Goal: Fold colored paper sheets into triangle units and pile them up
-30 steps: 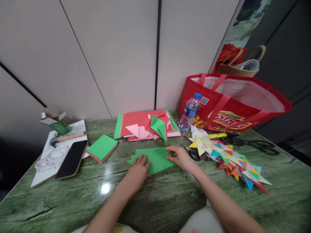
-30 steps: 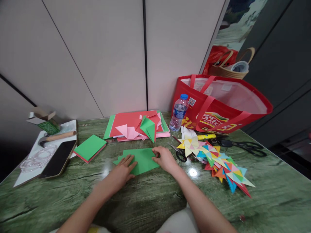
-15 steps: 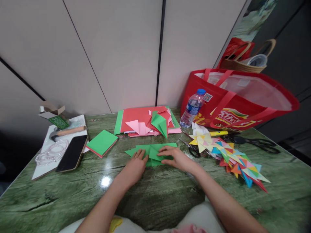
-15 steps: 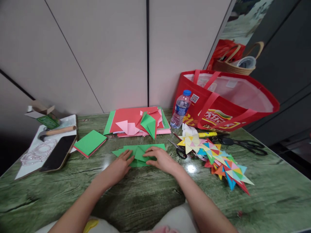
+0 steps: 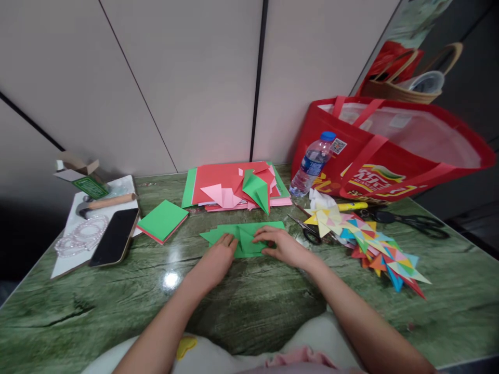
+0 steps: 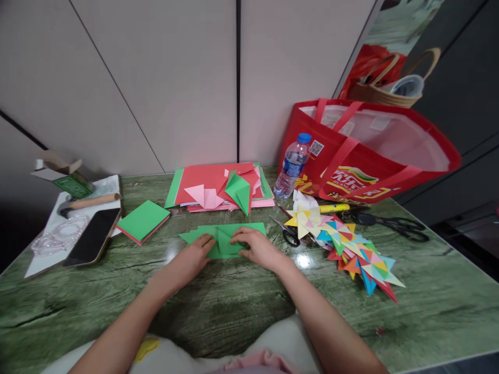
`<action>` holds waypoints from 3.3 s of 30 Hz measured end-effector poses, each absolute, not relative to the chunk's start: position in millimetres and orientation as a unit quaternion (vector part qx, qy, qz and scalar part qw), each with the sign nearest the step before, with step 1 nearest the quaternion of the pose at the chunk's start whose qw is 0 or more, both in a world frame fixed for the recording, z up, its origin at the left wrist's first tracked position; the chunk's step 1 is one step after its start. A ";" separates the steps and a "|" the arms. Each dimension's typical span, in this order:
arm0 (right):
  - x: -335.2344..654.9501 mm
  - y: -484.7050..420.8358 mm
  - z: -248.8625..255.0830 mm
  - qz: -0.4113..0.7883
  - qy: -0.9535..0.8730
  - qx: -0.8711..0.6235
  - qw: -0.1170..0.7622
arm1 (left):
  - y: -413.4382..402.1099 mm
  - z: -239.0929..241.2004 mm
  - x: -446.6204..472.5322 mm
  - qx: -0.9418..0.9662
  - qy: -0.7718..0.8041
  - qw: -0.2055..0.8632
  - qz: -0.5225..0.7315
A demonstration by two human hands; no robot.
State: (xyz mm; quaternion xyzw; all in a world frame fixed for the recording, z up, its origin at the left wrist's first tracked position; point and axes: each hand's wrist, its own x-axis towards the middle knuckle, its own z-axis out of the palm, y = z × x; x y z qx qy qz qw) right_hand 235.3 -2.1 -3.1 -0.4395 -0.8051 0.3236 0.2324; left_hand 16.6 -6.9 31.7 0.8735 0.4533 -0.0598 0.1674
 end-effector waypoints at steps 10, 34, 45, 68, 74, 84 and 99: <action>237.4 0.7 -3.9 0.349 -0.795 -0.443 0.225 | -10.7 32.6 17.5 0.881 0.450 0.141 -0.045; 249.1 6.1 -6.4 0.402 -0.790 -0.404 0.227 | 6.0 3.3 33.8 0.804 0.568 0.173 0.035; 256.9 10.6 -9.5 0.405 -0.783 -0.419 0.217 | 4.4 5.1 36.3 0.808 0.570 0.148 0.021; 266.1 19.2 -17.6 0.433 -0.774 -0.408 0.219 | 5.1 12.9 35.3 0.868 0.483 0.080 -0.079; 266.9 19.9 -18.5 0.438 -0.771 -0.407 0.220 | 5.1 15.4 36.3 0.864 0.489 0.094 -0.078; 267.0 20.8 -21.0 0.440 -0.769 -0.406 0.225 | 5.8 13.2 34.6 0.867 0.484 0.097 -0.064; 266.9 20.2 -19.6 0.433 -0.775 -0.404 0.221 | 7.2 14.8 34.0 0.856 0.498 0.128 -0.058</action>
